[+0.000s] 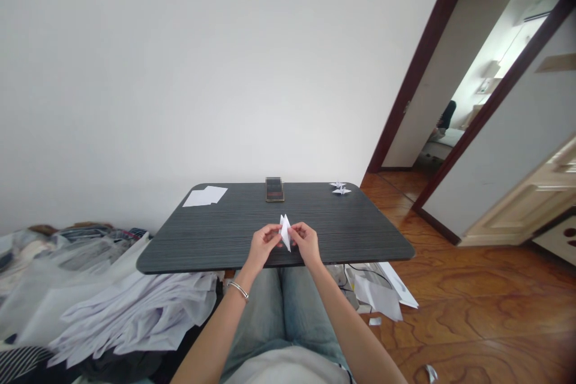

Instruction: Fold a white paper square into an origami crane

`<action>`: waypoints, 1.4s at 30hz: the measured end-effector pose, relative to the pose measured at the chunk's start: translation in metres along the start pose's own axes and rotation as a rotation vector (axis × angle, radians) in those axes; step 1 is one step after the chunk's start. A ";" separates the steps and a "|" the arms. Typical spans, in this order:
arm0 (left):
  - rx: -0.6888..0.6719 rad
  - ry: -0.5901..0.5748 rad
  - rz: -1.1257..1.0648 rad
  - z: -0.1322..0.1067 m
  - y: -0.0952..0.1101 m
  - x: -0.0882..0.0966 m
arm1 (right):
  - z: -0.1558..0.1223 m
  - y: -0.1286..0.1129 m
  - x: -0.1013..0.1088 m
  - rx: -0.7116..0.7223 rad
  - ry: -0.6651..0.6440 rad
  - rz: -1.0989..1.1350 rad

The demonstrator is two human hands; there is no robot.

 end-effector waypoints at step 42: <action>-0.236 0.128 0.250 -0.001 -0.003 -0.001 | -0.013 -0.012 -0.006 0.274 -0.001 -0.328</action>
Point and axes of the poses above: each hand's wrist, its own z-axis towards the middle knuckle, its own x-axis out of the back of the hand, y = z × x, the point moved 3 cm from there along z, towards the middle knuckle, and after that the axes turned 9 degrees about y, right-handed, at the moved point
